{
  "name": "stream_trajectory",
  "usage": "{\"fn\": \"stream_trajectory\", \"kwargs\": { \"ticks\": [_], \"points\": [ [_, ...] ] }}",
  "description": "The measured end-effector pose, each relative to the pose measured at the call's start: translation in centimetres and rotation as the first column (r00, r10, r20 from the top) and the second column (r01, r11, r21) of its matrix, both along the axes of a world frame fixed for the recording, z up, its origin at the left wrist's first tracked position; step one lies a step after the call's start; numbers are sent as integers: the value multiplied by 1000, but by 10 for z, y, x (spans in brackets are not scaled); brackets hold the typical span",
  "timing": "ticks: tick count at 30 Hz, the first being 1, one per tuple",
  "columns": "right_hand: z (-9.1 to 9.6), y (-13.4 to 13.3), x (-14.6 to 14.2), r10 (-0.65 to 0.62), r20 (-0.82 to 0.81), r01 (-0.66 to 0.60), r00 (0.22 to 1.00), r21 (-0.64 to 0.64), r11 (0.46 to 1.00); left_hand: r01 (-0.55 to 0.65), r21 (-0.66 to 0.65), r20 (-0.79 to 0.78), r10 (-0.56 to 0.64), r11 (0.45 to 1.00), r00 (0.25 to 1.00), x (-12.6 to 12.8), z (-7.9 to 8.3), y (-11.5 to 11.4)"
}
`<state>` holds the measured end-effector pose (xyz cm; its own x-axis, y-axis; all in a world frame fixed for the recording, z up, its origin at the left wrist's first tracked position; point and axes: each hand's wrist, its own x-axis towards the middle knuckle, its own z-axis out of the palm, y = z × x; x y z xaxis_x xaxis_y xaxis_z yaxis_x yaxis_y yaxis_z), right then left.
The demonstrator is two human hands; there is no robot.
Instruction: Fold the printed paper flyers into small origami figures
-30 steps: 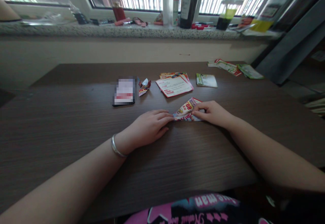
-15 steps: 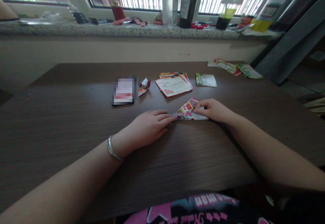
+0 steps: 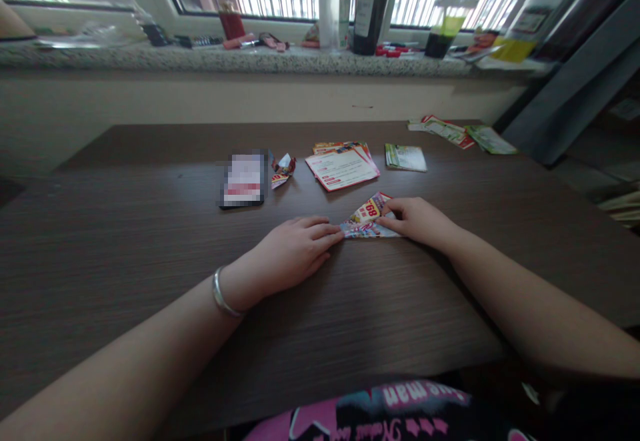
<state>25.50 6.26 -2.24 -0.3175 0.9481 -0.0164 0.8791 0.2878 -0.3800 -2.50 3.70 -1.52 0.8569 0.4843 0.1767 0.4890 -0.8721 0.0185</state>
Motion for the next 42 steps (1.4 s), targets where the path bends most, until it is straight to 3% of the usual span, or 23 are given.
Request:
{"fn": "stream_trajectory", "kwargs": {
  "ticks": [5,12,17,20,22,24,27,31,35,42],
  "points": [
    [1,2,0,60,66,-61,996,19,998,-1,-13,-5,1,1000,1000,1,2,0],
    [9,7,14,117,148,-101,982,-112,989,43,-75,-62,-48,996,997,0,3,-5],
    [13,4,11,73,217,-59,974,-71,996,33,-67,-73,-38,997,997,1,1,-6],
    [19,-3,5,8,346,-25,938,45,999,30,-56,-60,-33,998,998,0,-1,-6],
    [24,-8,0,11,389,-81,921,165,983,31,-46,-51,-33,998,998,0,0,-7],
    [28,-14,-5,91,397,-204,913,251,946,32,-39,-47,-34,999,998,0,1,-7],
    [29,-22,-16,241,431,-382,869,277,882,39,-36,-42,-40,999,998,2,4,-7],
    [23,-29,-31,319,389,-444,864,291,847,44,-30,-33,-45,999,998,5,6,-6],
    [16,-28,-37,250,343,-359,905,303,883,42,-39,-37,-43,998,998,6,7,-5],
    [8,-18,-33,277,163,-310,947,228,923,36,-35,-36,-37,999,999,7,6,-6]
  ]
}}
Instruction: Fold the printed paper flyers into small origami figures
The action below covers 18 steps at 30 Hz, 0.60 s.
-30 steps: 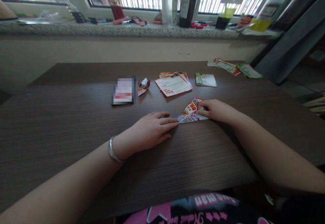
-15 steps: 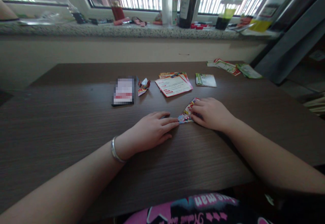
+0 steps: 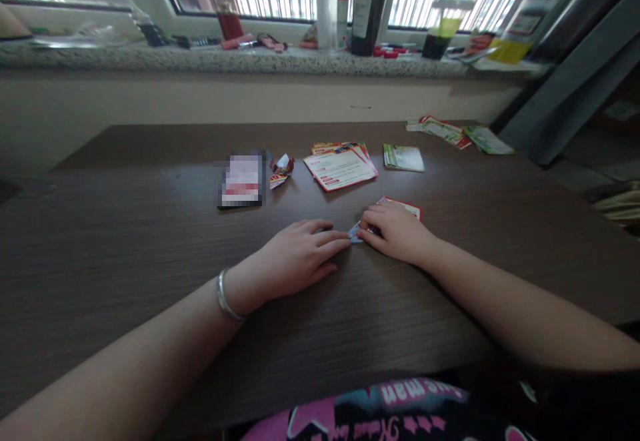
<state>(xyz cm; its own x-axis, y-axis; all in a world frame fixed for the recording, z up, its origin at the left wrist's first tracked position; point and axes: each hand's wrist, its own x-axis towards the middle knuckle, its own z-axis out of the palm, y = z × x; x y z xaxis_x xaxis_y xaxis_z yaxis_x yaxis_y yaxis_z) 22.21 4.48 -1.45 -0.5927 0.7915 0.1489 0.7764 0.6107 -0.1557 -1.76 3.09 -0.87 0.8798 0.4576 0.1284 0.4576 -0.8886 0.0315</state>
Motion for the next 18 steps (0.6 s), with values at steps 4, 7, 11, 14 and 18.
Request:
{"fn": "stream_trajectory", "kwargs": {
  "ticks": [4,7,11,14,18],
  "points": [
    [-1,1,0,-8,9,8,1000,-10,1000,5,13,-1,-5,1000,1000,2,0,-1],
    [0,1,-1,-17,16,17,1000,-12,1000,1,19,-3,-1,1000,1000,4,1,-2],
    [0,1,-3,-33,35,33,999,-3,999,-10,49,-7,11,999,1000,7,2,-5],
    [0,0,-4,-41,40,41,998,-5,999,-4,71,-20,5,997,1000,11,2,-6],
    [1,-2,-5,-55,52,55,997,-3,998,-7,76,-31,9,997,999,13,2,-6]
  ]
}}
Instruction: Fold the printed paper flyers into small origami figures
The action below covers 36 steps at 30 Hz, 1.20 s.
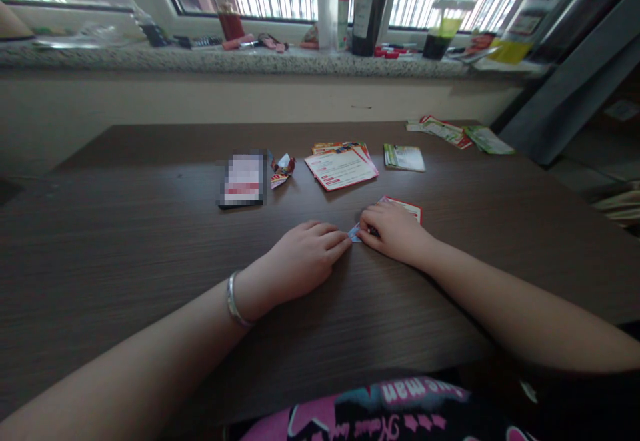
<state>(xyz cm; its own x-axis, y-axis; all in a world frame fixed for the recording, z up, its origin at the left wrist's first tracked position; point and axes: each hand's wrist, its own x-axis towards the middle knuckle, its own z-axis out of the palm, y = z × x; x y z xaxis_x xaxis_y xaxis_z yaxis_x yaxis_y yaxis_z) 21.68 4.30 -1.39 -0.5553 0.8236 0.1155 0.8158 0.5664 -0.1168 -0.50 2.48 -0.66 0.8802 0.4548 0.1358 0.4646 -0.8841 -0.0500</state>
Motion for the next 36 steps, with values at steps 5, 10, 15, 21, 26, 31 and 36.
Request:
{"fn": "stream_trajectory", "kwargs": {
  "ticks": [5,10,15,21,26,31,36],
  "points": [
    [1,1,-1,-6,13,6,1000,-13,1000,6,15,-8,-5,1000,1000,0,0,1],
    [2,2,-3,-12,16,12,1000,-21,1000,-3,55,-20,5,998,1000,2,3,0],
    [1,1,-4,-17,16,17,1000,-1,1000,1,46,2,-1,999,1000,2,2,0],
    [0,1,-3,-17,6,17,1000,2,1000,-30,10,62,30,999,998,2,-3,2],
    [-3,0,0,-10,-2,10,1000,8,1000,-49,-57,51,51,997,997,1,-3,1],
    [-4,0,3,-11,-7,11,1000,20,1000,-53,-77,15,54,996,998,1,-1,1],
    [-3,1,1,-13,-13,13,1000,24,1000,-57,-72,20,59,996,998,-3,0,4]
  ]
}}
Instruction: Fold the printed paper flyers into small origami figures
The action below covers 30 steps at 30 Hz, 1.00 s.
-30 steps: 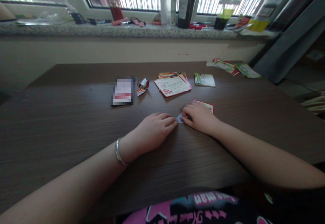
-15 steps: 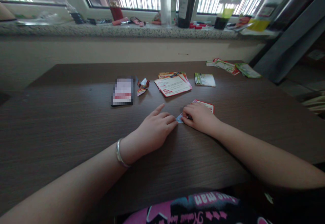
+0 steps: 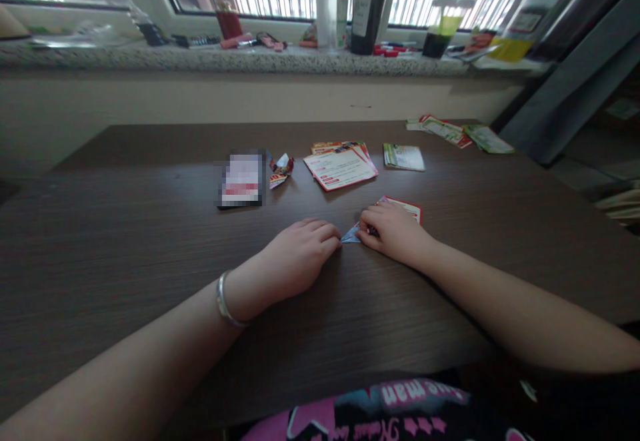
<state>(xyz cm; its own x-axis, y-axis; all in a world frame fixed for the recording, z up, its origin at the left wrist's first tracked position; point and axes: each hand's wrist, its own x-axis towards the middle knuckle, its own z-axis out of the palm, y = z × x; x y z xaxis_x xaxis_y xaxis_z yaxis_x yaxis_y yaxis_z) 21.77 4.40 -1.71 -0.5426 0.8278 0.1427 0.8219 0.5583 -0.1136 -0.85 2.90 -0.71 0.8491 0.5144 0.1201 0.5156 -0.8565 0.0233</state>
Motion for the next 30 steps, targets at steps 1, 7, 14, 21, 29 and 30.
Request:
{"fn": "stream_trajectory", "kwargs": {
  "ticks": [1,7,14,21,29,30],
  "points": [
    [0,0,0,2,-2,-2,1000,0,1000,-4,-10,9,4,1000,1000,-2,0,1],
    [-3,2,0,20,-18,-20,1000,7,1000,27,-6,43,-27,1000,999,-8,-1,7],
    [-2,2,1,75,-24,-74,997,24,997,73,38,93,-76,997,993,-9,-5,8],
    [-8,7,5,136,-104,-131,985,60,990,112,29,45,-113,993,993,-10,-8,10],
    [-2,2,7,332,-84,-299,939,271,915,40,54,22,-41,998,999,-9,-3,7],
    [-2,2,7,351,-65,-320,934,281,905,21,59,20,-22,998,1000,-9,-3,7]
  ]
}}
